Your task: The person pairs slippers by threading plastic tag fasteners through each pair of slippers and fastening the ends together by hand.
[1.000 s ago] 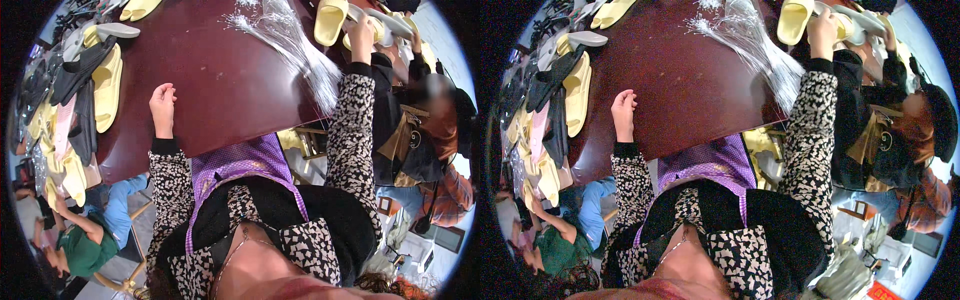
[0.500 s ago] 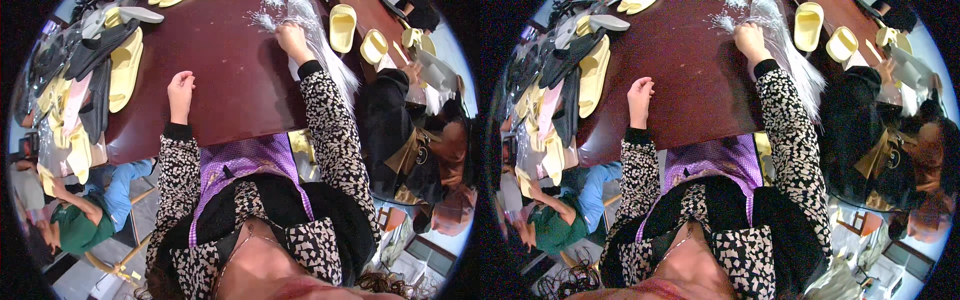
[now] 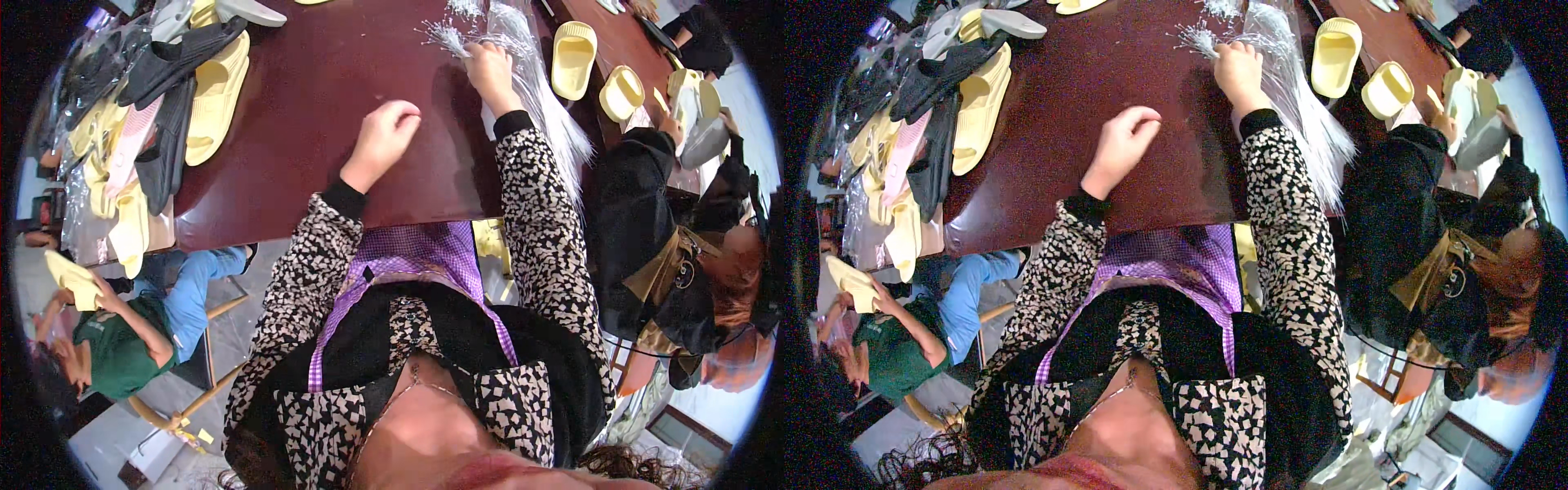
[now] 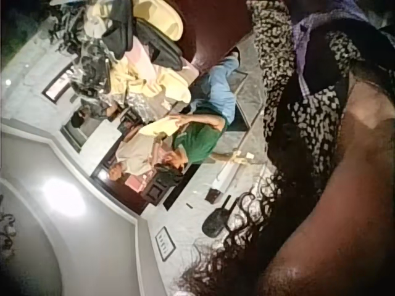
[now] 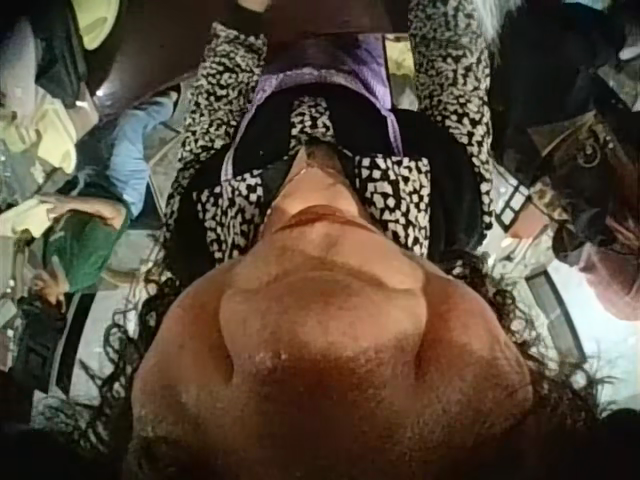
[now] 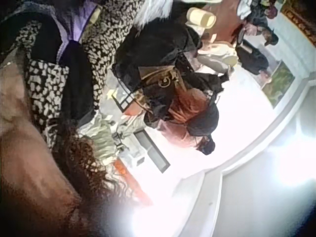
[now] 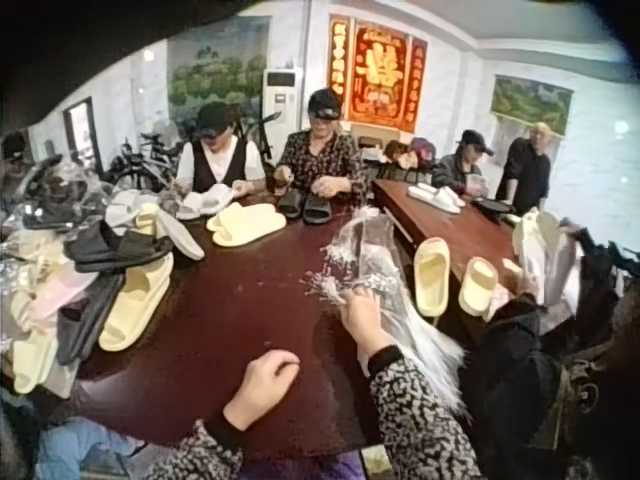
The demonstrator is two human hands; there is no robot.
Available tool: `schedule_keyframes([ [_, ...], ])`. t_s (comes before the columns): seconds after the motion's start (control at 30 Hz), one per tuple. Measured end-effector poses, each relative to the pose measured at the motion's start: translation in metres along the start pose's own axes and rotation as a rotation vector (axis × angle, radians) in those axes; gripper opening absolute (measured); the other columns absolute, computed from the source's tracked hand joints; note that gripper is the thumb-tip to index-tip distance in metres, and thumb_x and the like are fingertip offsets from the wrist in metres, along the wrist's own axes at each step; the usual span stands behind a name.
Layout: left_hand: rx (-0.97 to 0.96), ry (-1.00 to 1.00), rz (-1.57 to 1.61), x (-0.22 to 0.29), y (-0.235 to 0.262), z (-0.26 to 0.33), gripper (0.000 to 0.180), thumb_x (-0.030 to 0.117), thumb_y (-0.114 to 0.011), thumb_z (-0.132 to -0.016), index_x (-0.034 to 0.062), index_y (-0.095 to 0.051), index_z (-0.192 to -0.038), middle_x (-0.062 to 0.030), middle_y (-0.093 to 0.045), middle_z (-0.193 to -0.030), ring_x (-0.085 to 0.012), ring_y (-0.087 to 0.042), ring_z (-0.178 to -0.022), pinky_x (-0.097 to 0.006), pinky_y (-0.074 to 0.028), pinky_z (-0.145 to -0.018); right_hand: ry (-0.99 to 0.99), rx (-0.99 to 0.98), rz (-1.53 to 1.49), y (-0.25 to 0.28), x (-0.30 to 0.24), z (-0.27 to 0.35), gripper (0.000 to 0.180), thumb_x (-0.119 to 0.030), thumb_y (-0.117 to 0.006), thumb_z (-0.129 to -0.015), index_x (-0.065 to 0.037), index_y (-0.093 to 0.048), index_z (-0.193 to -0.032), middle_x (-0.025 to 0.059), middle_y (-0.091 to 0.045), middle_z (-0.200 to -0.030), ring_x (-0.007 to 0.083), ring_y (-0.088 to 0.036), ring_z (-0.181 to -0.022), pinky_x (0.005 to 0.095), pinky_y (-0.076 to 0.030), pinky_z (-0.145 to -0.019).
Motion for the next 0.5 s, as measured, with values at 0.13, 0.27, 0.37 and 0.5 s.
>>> schedule_keyframes([
  [0.13, -0.062, -0.051, -0.028, 0.013, -0.012, 0.017, 0.014, 0.009, -0.062, -0.084, -0.0005, -0.064, -0.094, -0.0138, -0.066, -0.089, -0.0228, -0.065, -0.084, -0.031, -0.051, -0.075, 0.058, -0.152, 0.098, -0.009, -0.008, 0.0, 0.012, -0.021, -0.061, -0.08, -0.016, -0.07, -0.086, 0.0059, -0.064, -0.093, 0.027, -0.057, -0.096, 0.0439, -0.043, -0.08],
  [0.27, -0.064, -0.048, -0.013, 0.022, -0.006, 0.024, 0.012, 0.009, -0.061, -0.084, 0.0009, -0.062, -0.093, -0.015, -0.064, -0.091, -0.0294, -0.064, -0.085, -0.035, -0.051, -0.074, 0.065, -0.126, 0.071, 0.011, -0.015, 0.01, 0.011, -0.021, -0.061, -0.08, -0.016, -0.069, -0.083, 0.0036, -0.064, -0.091, 0.0268, -0.057, -0.094, 0.043, -0.043, -0.08],
  [0.37, 0.051, -0.087, -0.058, 0.035, 0.002, 0.017, 0.012, 0.011, -0.06, -0.084, 0.0026, -0.061, -0.092, -0.0154, -0.063, -0.09, -0.0335, -0.062, -0.084, -0.039, -0.05, -0.073, 0.14, -0.109, -0.059, 0.041, -0.038, 0.021, 0.008, -0.02, -0.062, -0.08, -0.015, -0.068, -0.081, 0.002, -0.064, -0.088, 0.0261, -0.057, -0.091, 0.0417, -0.042, -0.08],
  [0.5, 0.199, -0.217, -0.211, 0.04, 0.005, -0.005, 0.012, 0.014, -0.057, -0.087, 0.0026, -0.059, -0.089, -0.0151, -0.063, -0.092, -0.0334, -0.062, -0.085, -0.041, -0.051, -0.072, 0.265, -0.105, -0.291, 0.056, -0.069, 0.036, 0.003, -0.017, -0.064, -0.078, -0.017, -0.067, -0.079, -0.0009, -0.064, -0.085, 0.0224, -0.057, -0.085, 0.0386, -0.039, -0.079],
])
Point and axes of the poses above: each hand's wrist, its own z-axis away from the middle knuckle, its own y-axis out of the back of the hand, x = y × z, the point moved 4 cm from there along -z, towards the middle knuckle
